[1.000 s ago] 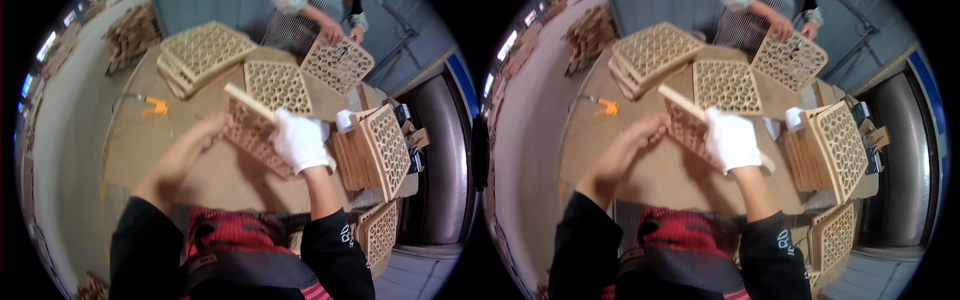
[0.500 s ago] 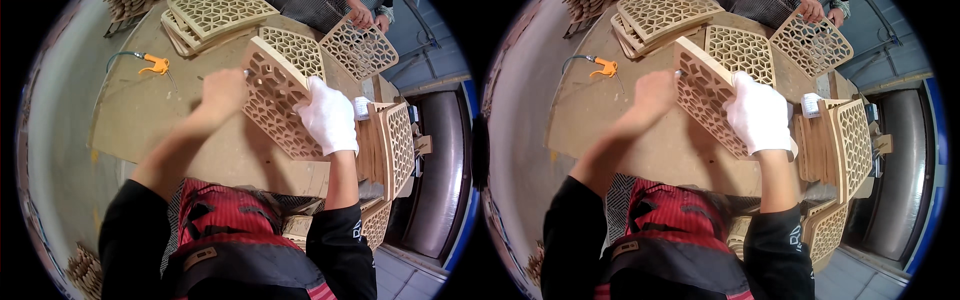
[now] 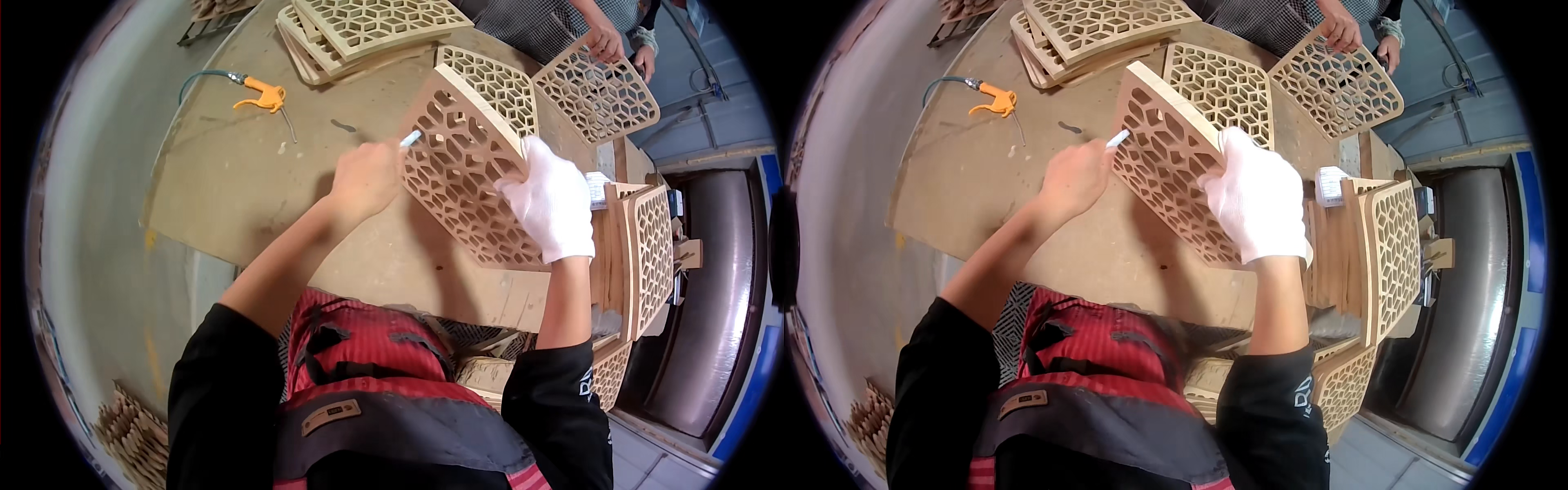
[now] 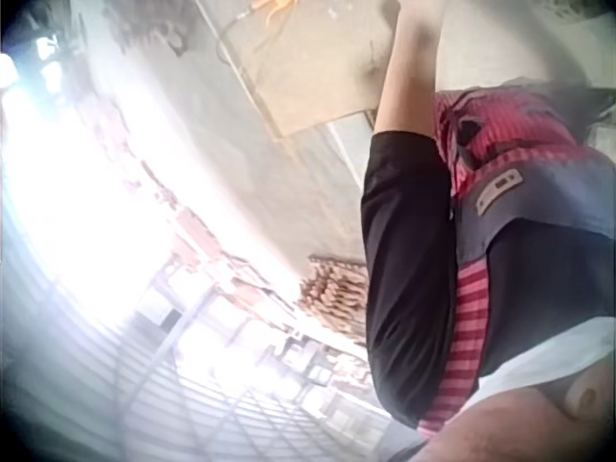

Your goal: The person uses a small white applicator to apply a substance into the cutouts and along the edges of a decorative wooden lattice panel, handling the panel by hand.

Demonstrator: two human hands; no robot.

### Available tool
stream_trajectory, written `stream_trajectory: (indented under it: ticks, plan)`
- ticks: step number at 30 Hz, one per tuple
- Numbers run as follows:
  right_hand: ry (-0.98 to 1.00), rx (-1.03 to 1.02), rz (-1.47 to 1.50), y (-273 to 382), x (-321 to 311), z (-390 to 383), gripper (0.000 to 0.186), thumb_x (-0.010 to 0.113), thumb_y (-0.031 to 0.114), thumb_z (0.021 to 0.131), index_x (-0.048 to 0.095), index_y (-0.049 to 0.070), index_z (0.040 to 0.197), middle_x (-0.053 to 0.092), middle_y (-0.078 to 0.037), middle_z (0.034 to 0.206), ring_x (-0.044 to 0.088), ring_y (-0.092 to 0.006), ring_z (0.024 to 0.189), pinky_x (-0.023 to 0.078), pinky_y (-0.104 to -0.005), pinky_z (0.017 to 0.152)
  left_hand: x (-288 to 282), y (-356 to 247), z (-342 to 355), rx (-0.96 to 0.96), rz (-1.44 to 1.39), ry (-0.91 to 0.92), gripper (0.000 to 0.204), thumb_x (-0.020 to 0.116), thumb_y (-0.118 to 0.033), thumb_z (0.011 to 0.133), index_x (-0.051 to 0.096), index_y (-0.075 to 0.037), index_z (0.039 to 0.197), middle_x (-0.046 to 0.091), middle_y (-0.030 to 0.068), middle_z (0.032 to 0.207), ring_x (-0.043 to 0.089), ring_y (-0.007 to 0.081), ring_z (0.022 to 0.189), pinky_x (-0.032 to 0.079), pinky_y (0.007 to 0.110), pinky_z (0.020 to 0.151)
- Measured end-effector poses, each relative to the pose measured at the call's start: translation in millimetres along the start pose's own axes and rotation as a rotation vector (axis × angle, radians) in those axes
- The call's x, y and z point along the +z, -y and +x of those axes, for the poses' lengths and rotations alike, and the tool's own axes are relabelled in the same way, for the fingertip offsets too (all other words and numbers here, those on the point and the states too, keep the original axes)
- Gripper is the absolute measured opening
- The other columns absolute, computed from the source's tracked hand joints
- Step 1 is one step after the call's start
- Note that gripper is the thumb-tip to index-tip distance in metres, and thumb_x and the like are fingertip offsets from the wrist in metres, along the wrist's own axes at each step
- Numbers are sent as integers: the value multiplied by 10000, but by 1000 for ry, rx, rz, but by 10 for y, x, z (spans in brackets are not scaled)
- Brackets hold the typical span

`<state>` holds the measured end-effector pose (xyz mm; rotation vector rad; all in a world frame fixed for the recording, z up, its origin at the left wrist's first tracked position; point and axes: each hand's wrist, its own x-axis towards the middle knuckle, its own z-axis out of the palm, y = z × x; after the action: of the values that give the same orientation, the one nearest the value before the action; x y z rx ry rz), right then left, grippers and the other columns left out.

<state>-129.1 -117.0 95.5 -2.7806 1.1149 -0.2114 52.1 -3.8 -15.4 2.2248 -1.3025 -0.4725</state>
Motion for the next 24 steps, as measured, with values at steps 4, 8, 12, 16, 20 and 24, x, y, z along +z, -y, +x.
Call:
stream_trajectory:
  ticks: [4, 8, 12, 16, 20, 24]
  plan:
    - [-12, 11, 41, 15, -6, -27, 258, 737, 150, 742, 539, 53, 876, 662, -208, 763, 635, -424, 774, 499, -487, 695, -2, -108, 185, 49, 230, -3, 253, 472, -197, 946, 610, 9, 893, 656, 249, 838, 635, 441, 812, 493, 514, 728]
    - [-3, 11, 44, -37, -1, -4, 255, 735, 151, 748, 540, 53, 881, 664, -205, 764, 639, -418, 774, 504, -481, 693, 206, -245, 276, -137, -150, 73, 252, 479, -169, 911, 649, 1, 835, 662, 257, 802, 667, 385, 798, 508, 471, 698]
    - [17, 31, 13, 0, -33, -12, 245, 731, 146, 748, 547, 53, 880, 663, -205, 770, 643, -412, 775, 508, -474, 696, 6, 24, 439, -276, -452, 340, 177, 556, -178, 834, 638, -22, 822, 655, 248, 776, 675, 366, 765, 505, 501, 614]
    - [5, 22, 36, -46, -23, -9, 240, 728, 147, 747, 554, 52, 883, 658, -208, 765, 643, -410, 772, 507, -477, 699, 263, -160, 265, 32, 226, -151, 168, 578, -176, 828, 651, -25, 834, 674, 209, 788, 674, 372, 782, 519, 489, 657]
    - [6, 21, 43, -97, 11, -34, 237, 721, 155, 752, 560, 49, 889, 654, -206, 765, 641, -406, 772, 503, -478, 703, 184, -301, 311, -44, 167, 52, 175, 561, -165, 838, 668, -27, 848, 681, 208, 816, 676, 368, 797, 523, 482, 693]
    - [-15, -10, 82, -59, -41, -1, 232, 715, 154, 753, 561, 45, 887, 653, -203, 768, 639, -404, 772, 500, -473, 707, 90, -143, 358, -253, -264, 137, 179, 526, -125, 838, 670, -21, 860, 685, 220, 841, 680, 372, 807, 530, 477, 716]
